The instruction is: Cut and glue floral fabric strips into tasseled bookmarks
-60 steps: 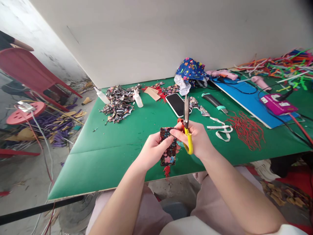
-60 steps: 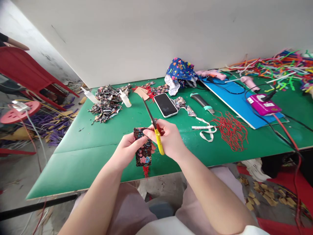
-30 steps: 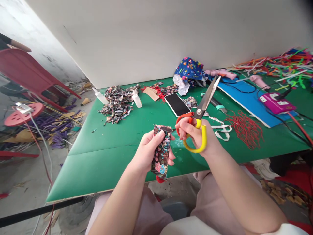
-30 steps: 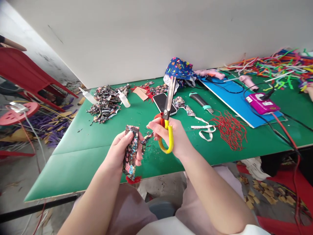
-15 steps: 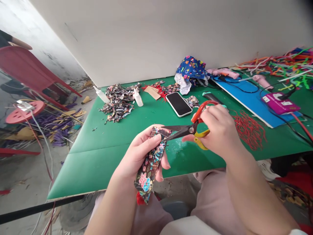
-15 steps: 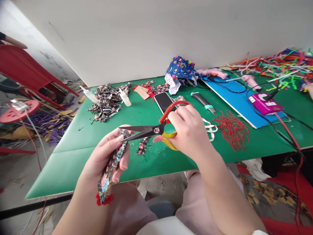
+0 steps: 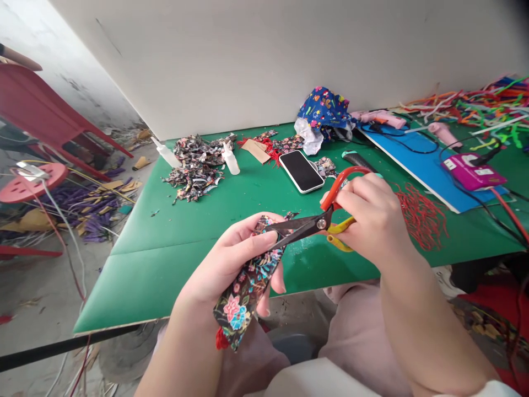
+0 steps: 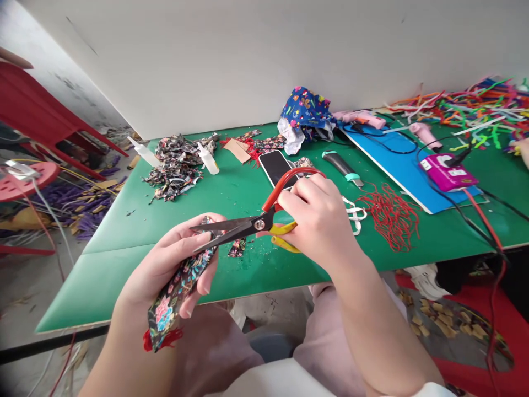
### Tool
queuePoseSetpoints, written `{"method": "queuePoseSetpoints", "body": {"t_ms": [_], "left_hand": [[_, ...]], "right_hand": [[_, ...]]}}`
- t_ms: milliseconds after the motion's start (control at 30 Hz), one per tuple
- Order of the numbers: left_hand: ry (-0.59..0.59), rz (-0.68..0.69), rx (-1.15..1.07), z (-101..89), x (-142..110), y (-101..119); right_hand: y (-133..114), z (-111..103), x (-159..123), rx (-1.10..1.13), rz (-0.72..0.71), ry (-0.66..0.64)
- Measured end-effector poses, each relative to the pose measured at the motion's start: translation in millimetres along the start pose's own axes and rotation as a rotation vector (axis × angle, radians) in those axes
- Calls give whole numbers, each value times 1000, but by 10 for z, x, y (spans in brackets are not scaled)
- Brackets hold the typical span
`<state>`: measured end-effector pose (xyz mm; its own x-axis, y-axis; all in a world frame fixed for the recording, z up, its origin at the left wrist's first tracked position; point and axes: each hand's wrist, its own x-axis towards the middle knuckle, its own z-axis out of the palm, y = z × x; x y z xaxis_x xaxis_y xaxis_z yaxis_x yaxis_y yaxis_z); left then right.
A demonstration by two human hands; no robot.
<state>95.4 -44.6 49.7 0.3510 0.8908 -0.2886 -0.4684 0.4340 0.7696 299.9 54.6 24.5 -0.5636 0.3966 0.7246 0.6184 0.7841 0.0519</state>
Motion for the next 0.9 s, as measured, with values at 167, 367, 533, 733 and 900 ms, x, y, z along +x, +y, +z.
{"method": "queuePoseSetpoints", "body": {"t_ms": [167,367,533,733,900], "left_hand": [[15,0,15,-4,-4,-9],[3,-13,25,-37,-21,6],[-45,-39,30,-56,-21,7],[91,-5,156,-45,-2,45],[268,69,446,-80,72,-47]], "right_hand": [[-1,3,-6,-41,-5,12],[-3,4,4,-45,-24,24],[1,9,-15,-59,-22,8],[78,-40,-20,179,179,-32],[-61,-44,21,657,585,-149]]}}
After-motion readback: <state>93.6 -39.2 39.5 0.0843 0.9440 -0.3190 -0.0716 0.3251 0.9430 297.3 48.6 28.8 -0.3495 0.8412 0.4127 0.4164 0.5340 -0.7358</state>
